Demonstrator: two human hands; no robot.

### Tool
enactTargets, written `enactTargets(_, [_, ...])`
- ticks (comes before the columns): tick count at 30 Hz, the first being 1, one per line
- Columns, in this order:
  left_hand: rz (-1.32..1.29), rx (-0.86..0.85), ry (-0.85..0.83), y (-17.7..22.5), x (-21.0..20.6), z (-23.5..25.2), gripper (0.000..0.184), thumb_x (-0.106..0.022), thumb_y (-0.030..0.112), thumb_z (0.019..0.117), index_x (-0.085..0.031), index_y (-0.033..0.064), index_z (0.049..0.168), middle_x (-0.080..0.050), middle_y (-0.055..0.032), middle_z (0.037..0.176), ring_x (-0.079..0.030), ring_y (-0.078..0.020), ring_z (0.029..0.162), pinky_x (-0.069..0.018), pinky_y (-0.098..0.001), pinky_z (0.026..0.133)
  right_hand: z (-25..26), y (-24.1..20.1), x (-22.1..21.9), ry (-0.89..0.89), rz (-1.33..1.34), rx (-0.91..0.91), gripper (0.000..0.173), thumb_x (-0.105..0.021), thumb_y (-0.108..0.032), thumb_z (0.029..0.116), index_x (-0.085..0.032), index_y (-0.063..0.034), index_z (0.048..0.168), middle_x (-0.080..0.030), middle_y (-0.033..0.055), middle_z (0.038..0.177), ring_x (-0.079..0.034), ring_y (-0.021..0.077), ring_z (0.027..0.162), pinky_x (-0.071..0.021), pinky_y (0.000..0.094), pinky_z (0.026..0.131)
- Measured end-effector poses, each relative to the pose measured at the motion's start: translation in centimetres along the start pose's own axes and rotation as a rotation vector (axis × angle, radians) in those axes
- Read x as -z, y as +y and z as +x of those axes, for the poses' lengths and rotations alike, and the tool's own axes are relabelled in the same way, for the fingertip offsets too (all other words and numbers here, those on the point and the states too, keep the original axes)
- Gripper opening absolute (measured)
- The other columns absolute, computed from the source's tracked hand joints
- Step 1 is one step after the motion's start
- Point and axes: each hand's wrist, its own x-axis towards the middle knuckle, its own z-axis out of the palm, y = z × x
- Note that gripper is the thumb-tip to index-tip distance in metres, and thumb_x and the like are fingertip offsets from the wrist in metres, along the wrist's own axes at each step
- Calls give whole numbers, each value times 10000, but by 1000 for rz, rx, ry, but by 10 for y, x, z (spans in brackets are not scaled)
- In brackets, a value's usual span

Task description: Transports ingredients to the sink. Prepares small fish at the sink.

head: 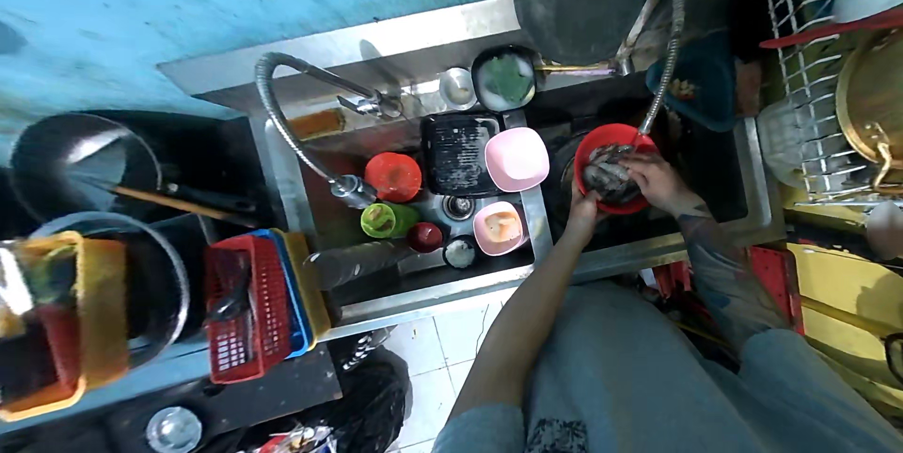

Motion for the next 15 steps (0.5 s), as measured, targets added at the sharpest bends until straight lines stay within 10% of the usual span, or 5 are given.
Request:
enactTargets(7, [51,-38,11,-2,7,-7,761,-509,64,1000,-146,303,1625,-515,-201,1447,-657,-388,1136,-614,-573,824,13,8,-13,-38,329,-308,299,-574,-219,1052,-670,-68,1292,-714,137,1176,-732,235,940,-612,460,888])
enactTargets(11, [61,26,49,-1,8,-15,739,-491,86,1014,-139,305,1626,-554,-219,1376,-664,-387,1096,-610,-563,810,14,11,-20,-10,322,-301,247,-610,-251,1041,-732,-91,1184,-733,115,1150,-723,232,1004,-584,484,946])
enactTargets(15, [61,66,46,-2,12,-18,728,-482,96,1026,-128,314,1624,-579,-226,1331,-674,-391,1074,-612,-564,809,-7,-12,6,206,377,-255,314,-505,-232,1097,-652,-82,1330,-684,130,1293,-673,238,1174,-532,454,1049])
